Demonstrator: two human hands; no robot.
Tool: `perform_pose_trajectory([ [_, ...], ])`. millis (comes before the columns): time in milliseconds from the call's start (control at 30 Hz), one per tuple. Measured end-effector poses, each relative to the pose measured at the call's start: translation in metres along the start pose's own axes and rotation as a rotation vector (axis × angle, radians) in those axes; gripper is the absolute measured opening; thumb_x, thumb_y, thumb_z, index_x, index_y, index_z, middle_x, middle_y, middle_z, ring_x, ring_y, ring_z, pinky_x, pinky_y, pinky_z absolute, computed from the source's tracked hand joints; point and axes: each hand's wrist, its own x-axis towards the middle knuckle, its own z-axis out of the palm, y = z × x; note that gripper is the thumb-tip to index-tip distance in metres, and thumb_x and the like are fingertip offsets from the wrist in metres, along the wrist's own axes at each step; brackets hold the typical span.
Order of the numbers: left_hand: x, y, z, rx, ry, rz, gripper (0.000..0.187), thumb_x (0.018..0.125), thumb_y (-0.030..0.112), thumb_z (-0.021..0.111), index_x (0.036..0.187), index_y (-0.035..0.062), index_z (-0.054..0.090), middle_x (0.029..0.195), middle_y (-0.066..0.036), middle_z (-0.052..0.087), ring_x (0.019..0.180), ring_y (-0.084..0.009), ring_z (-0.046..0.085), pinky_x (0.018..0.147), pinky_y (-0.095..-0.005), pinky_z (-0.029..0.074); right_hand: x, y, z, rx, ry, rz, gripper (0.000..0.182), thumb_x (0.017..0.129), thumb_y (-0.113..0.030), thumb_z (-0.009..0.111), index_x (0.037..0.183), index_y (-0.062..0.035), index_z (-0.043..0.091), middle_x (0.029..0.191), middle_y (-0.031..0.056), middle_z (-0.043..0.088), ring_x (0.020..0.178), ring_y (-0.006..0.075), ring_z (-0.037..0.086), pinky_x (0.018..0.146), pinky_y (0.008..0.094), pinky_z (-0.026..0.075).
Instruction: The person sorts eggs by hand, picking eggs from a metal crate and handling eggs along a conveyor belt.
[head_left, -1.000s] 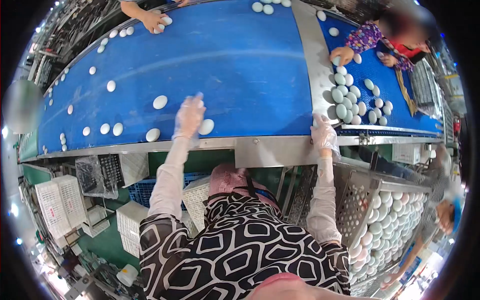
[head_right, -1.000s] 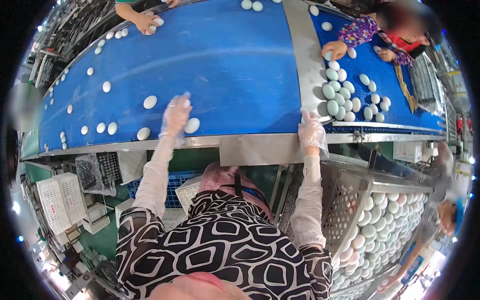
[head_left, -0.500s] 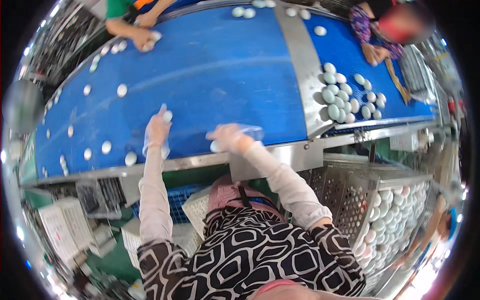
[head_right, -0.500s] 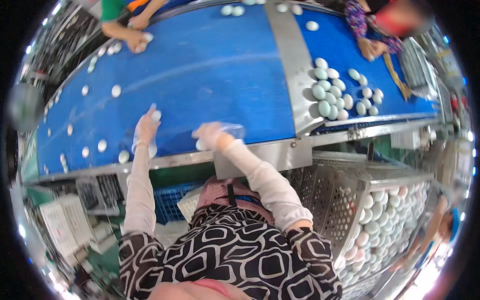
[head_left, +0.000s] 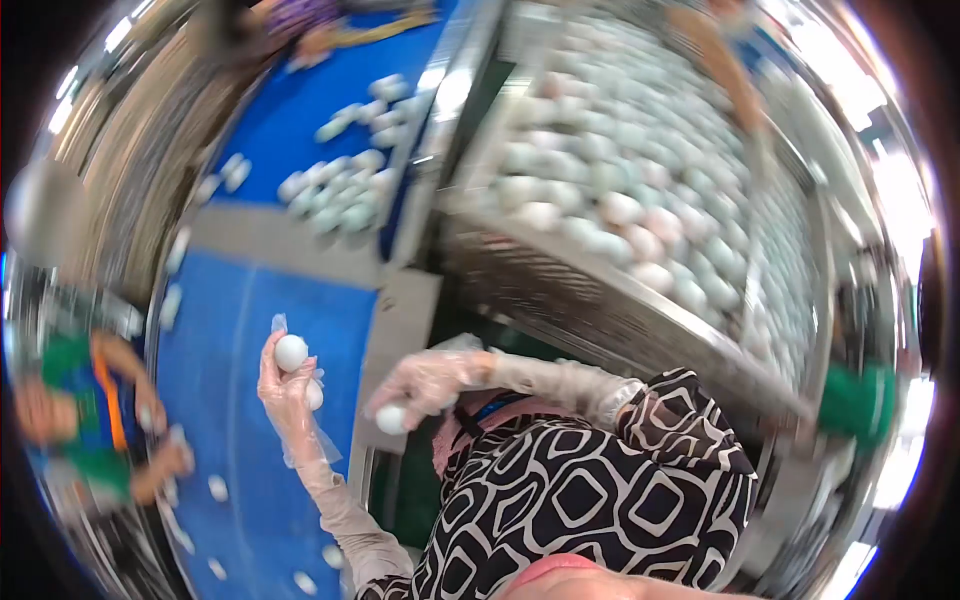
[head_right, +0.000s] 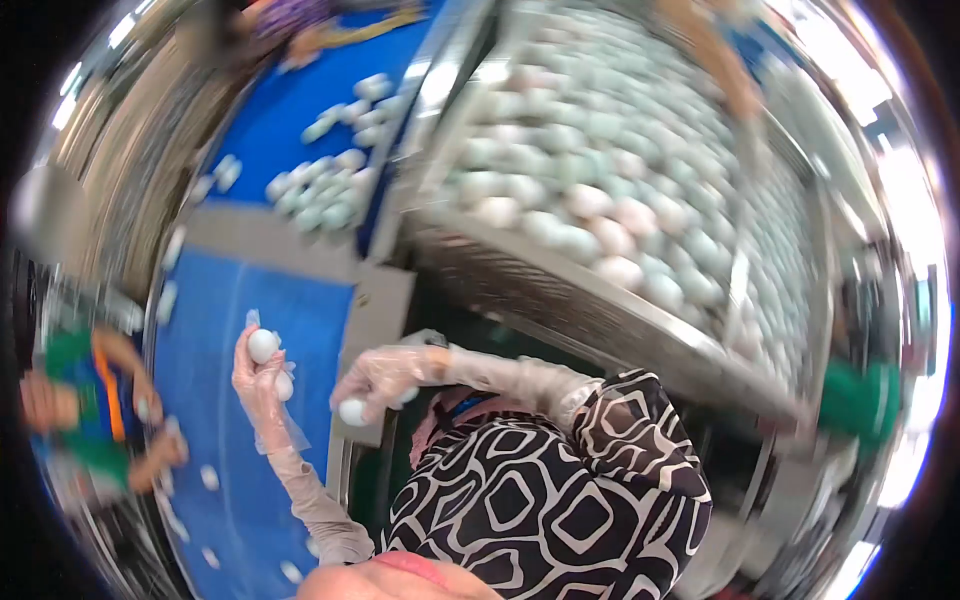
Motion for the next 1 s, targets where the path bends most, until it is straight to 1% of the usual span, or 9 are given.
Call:
perform_pose_trajectory([
  [133,0.007,0.123,0.198,0.033,-0.632,0.490,0.051,0.083,-0.003,0.077,0.132,0.0040,0.065,0.114,-0.009,0.070,0.095,-0.0164,0.066,0.084,-0.0297,0.055,-0.244,-0.025,-0.013,0.004,0.472,-0.171,0.063,0.088,-0.030,0.080,0.142,-0.0039,0.061,0.141,0.0171,0.064,0.133,0.0300,0.058,0.114,0.0415,0.044],
  [333,-0.098,0.208,0.503,0.047,-1.421,0.876,0.058,0.078,0.011,0.083,0.134,0.0093,0.065,0.121,-0.012,0.073,0.104,-0.0187,0.070,0.094,-0.0331,0.053,-0.514,-0.031,0.069,0.053,1.841,0.021,0.056,0.081,-0.015,0.074,0.136,-0.0027,0.067,0.107,0.0041,0.073,0.085,0.0092,0.064,0.072,0.0245,0.053],
  [400,-0.148,0.191,0.600,-0.045,-1.491,1.126,0.058,0.080,0.018,0.083,0.135,0.0105,0.065,0.124,-0.015,0.073,0.108,-0.0267,0.072,0.096,-0.0388,0.054,-0.572,0.004,0.062,-0.055,2.095,0.403,0.048,0.089,-0.010,0.070,0.136,-0.0096,0.067,0.103,0.0016,0.074,0.079,0.0048,0.060,0.068,0.0258,0.053],
  [533,-0.231,0.178,0.716,0.409,-1.406,1.256,0.053,0.082,0.021,0.081,0.132,0.0124,0.066,0.123,-0.016,0.071,0.113,-0.0354,0.069,0.096,-0.0435,0.054,-0.676,0.117,0.051,-0.667,1.808,0.879,0.034,0.091,-0.023,0.070,0.121,-0.0071,0.071,0.094,0.0140,0.073,0.080,0.0256,0.067,0.078,0.0370,0.056],
  [567,-0.238,0.159,0.751,0.437,-1.368,1.290,0.052,0.082,0.020,0.081,0.131,0.0127,0.066,0.124,-0.017,0.071,0.114,-0.0359,0.068,0.097,-0.0439,0.054,-0.663,0.084,0.053,-0.438,1.730,1.015,0.034,0.090,-0.032,0.070,0.113,-0.0055,0.070,0.101,0.0215,0.072,0.092,0.0387,0.068,0.085,0.0438,0.055],
  [767,-0.219,0.080,0.873,0.610,-1.220,1.469,0.037,0.088,0.025,0.069,0.121,0.0092,0.066,0.121,-0.019,0.070,0.115,-0.0357,0.067,0.096,-0.0460,0.055,-0.690,0.142,0.041,-0.753,1.686,1.050,0.047,0.089,-0.036,0.070,0.128,-0.0104,0.063,0.107,0.0222,0.071,0.107,0.0405,0.068,0.089,0.0509,0.054],
  [900,-0.234,0.099,0.841,0.717,-1.234,1.363,0.028,0.089,0.028,0.062,0.100,0.0088,0.079,0.102,-0.016,0.077,0.097,-0.0335,0.074,0.085,-0.0469,0.059,-0.675,0.095,0.036,-0.681,1.492,1.301,0.038,0.091,-0.034,0.067,0.121,-0.0100,0.067,0.116,0.0185,0.070,0.113,0.0380,0.066,0.096,0.0492,0.052],
  [967,-0.251,0.137,0.807,0.823,-1.294,1.453,0.032,0.084,0.032,0.069,0.103,0.0087,0.079,0.103,-0.014,0.077,0.101,-0.0324,0.074,0.089,-0.0459,0.059,-0.653,0.076,0.049,-0.973,1.873,0.725,0.040,0.092,-0.018,0.067,0.131,-0.0064,0.067,0.131,0.0169,0.068,0.124,0.0345,0.063,0.108,0.0425,0.048],
  [1000,-0.248,0.166,0.770,0.637,-1.264,1.578,0.031,0.084,0.032,0.070,0.102,0.0083,0.079,0.103,-0.015,0.077,0.100,-0.0336,0.074,0.088,-0.0466,0.059,-0.629,0.053,0.047,-0.973,1.925,0.832,0.046,0.092,-0.016,0.067,0.137,-0.0047,0.064,0.136,0.0156,0.067,0.126,0.0317,0.063,0.109,0.0405,0.047],
])
